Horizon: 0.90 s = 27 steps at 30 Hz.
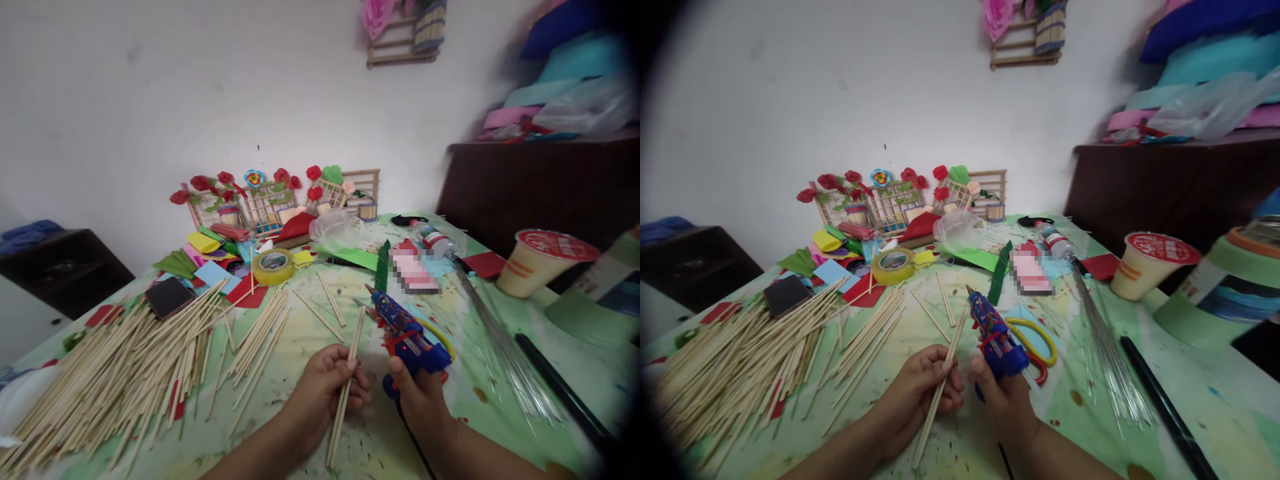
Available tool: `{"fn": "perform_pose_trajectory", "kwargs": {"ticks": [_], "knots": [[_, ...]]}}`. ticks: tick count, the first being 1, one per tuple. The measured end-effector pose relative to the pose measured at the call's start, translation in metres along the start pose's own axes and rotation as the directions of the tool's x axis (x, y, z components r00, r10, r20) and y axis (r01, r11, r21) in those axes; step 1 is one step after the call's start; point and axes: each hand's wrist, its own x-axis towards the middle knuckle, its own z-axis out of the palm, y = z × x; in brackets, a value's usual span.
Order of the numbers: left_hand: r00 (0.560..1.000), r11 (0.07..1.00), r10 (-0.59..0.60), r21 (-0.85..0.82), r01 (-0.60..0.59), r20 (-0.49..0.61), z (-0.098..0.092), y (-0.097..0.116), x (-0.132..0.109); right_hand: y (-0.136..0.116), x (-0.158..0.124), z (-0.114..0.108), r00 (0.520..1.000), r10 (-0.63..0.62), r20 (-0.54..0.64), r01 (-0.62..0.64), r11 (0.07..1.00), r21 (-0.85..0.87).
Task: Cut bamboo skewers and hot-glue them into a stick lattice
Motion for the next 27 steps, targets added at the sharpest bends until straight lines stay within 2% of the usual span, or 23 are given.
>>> {"fn": "perform_pose_trajectory", "kwargs": {"ticks": [6,14,18,22,27], "knots": [[0.997,0.993,-0.069,0.099,0.065,0.042,0.001,-0.002,-0.001,-0.008,0.007,0.001,0.981,0.051,-0.189,-0.065,0.995,-0.070],[0.997,0.995,-0.076,0.064,0.075,0.018,0.002,-0.001,-0.001,-0.010,0.008,0.002,0.980,0.071,-0.183,-0.083,0.995,-0.056],[0.999,0.997,-0.052,0.053,0.052,0.005,0.001,0.000,0.000,-0.011,0.009,0.002,0.989,0.045,-0.142,-0.055,0.996,-0.065],[0.992,0.998,0.056,-0.023,-0.059,-0.111,-0.002,0.001,0.003,-0.014,0.009,0.002,0.995,0.011,-0.096,-0.021,0.994,-0.107],[0.979,0.990,0.091,-0.086,-0.108,-0.182,-0.003,0.003,0.005,-0.014,0.004,0.004,0.998,-0.003,0.062,0.010,0.992,-0.124]]}}
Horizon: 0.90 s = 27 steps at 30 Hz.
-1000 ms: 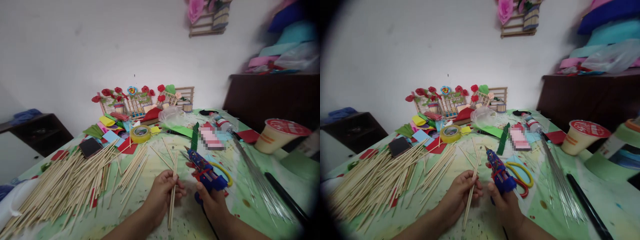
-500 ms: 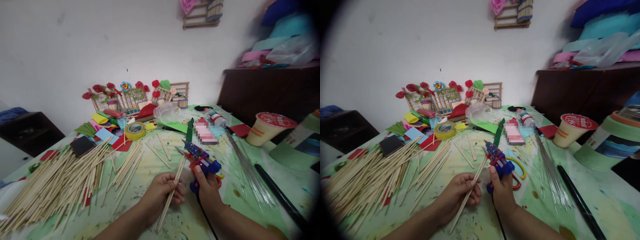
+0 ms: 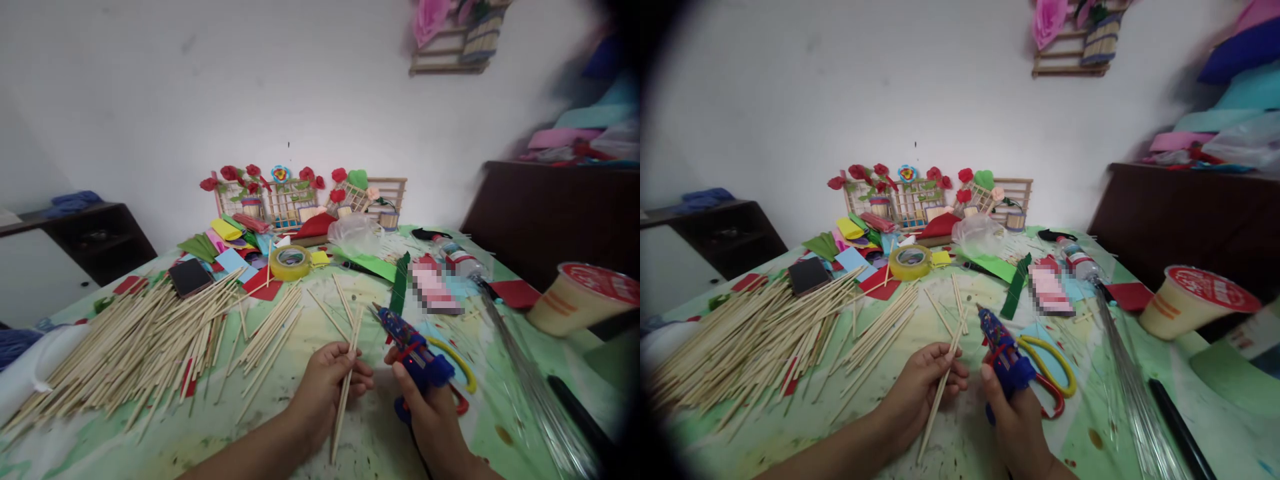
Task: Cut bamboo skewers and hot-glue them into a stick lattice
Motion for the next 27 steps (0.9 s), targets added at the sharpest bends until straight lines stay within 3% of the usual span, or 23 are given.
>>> {"fn": "perform_pose_trajectory", "kwargs": {"ticks": [5,10,20,27], "knots": [[0.999,1.000,0.025,-0.009,-0.025,0.042,0.000,-0.002,0.000,0.018,-0.003,-0.002,0.999,-0.015,-0.044,0.011,0.995,-0.095],[0.999,1.000,0.022,-0.006,-0.022,0.032,-0.001,-0.002,0.002,0.032,0.000,-0.011,0.996,0.025,0.083,-0.010,0.985,-0.174],[0.998,0.999,0.036,-0.011,-0.035,0.048,-0.003,-0.003,0.001,0.011,0.003,-0.008,0.998,-0.057,0.034,0.060,0.995,-0.082],[0.998,0.999,0.039,-0.005,-0.038,0.048,-0.003,-0.003,0.002,0.009,0.004,-0.007,0.998,-0.007,0.058,0.013,0.996,-0.093]]}}
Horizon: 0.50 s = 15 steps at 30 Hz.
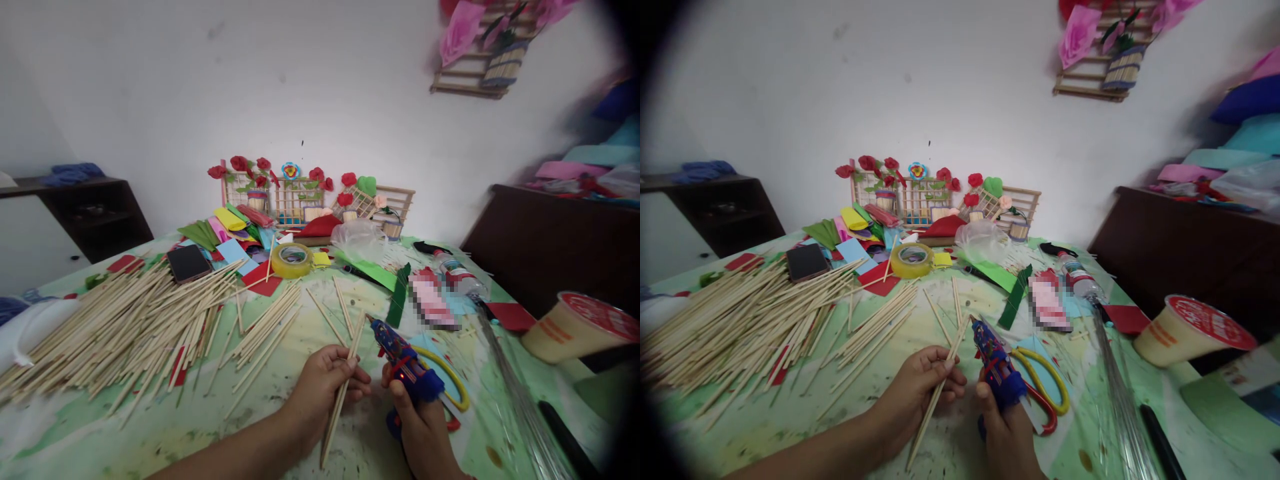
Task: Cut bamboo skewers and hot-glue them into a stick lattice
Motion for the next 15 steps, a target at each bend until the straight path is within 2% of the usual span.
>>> {"fn": "perform_pose_trajectory", "kwargs": {"ticks": [7,15], "knots": [[1.000,1.000,-0.004,-0.021,0.004,-0.005,0.001,0.002,-0.001,-0.011,-0.007,0.008,0.995,0.082,-0.062,-0.084,0.996,-0.023],[1.000,1.000,0.003,-0.020,-0.003,0.001,0.001,0.001,-0.001,-0.013,-0.006,0.007,0.995,0.070,-0.066,-0.073,0.996,-0.047]]}}
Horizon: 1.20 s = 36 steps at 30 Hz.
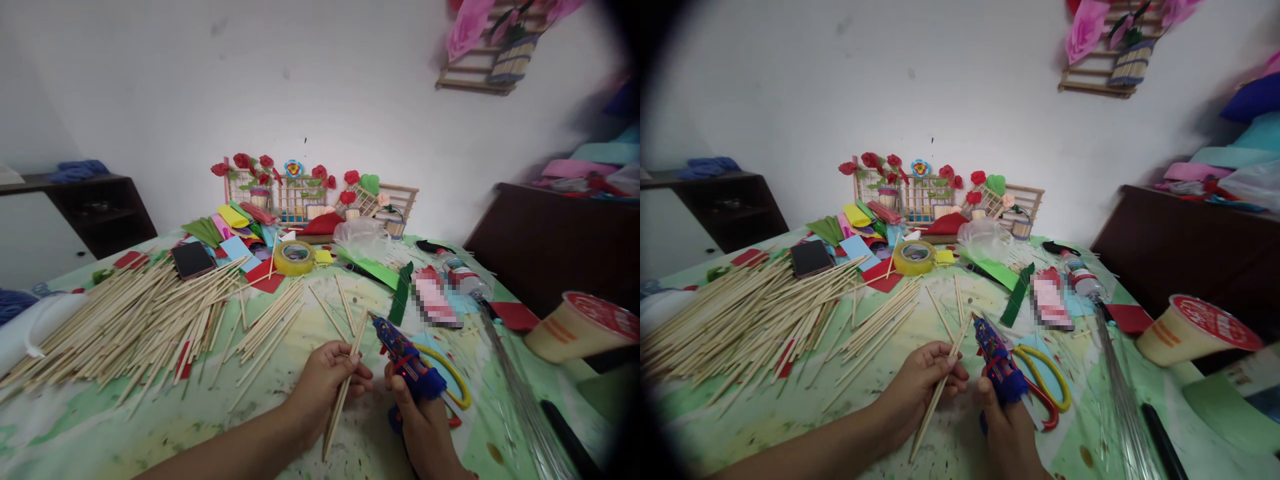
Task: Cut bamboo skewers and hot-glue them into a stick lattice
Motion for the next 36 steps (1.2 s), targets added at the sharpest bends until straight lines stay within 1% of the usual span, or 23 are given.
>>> {"fn": "perform_pose_trajectory", "kwargs": {"ticks": [4,10,14,17,20,22,27,30,36], "knots": [[1.000,1.000,-0.007,-0.001,0.007,-0.002,-0.001,-0.001,0.001,0.000,0.000,0.000,1.000,-0.007,0.011,0.007,1.000,-0.012],[1.000,1.000,-0.008,-0.001,0.008,-0.019,0.000,0.001,0.002,0.006,-0.002,0.000,0.998,0.013,-0.055,-0.018,0.995,-0.095],[0.999,1.000,-0.017,-0.005,0.017,-0.034,0.001,0.002,0.002,0.007,-0.003,0.000,0.999,0.002,-0.046,-0.005,0.997,-0.079],[0.999,1.000,-0.014,-0.005,0.014,-0.037,0.001,0.003,0.001,0.005,-0.003,0.001,0.999,-0.035,-0.011,0.035,0.999,-0.014],[1.000,1.000,-0.008,-0.005,0.008,-0.028,0.000,0.002,0.002,0.001,-0.003,0.002,0.995,-0.092,0.037,0.088,0.990,0.109],[1.000,1.000,-0.007,0.003,0.007,-0.026,0.000,0.002,0.002,-0.002,-0.003,0.002,0.993,-0.106,0.047,0.096,0.978,0.183],[1.000,1.000,-0.002,0.018,0.002,-0.022,-0.001,0.001,0.002,-0.002,-0.002,-0.002,0.995,-0.046,0.086,0.019,0.957,0.291],[0.999,0.999,-0.003,0.031,0.004,-0.032,-0.001,0.002,0.001,-0.001,-0.002,-0.003,0.994,-0.047,0.102,0.010,0.940,0.340],[0.999,0.999,-0.003,0.048,0.004,-0.034,-0.001,0.001,0.001,-0.001,0.003,-0.001,0.996,-0.008,0.088,-0.027,0.920,0.391]]}}
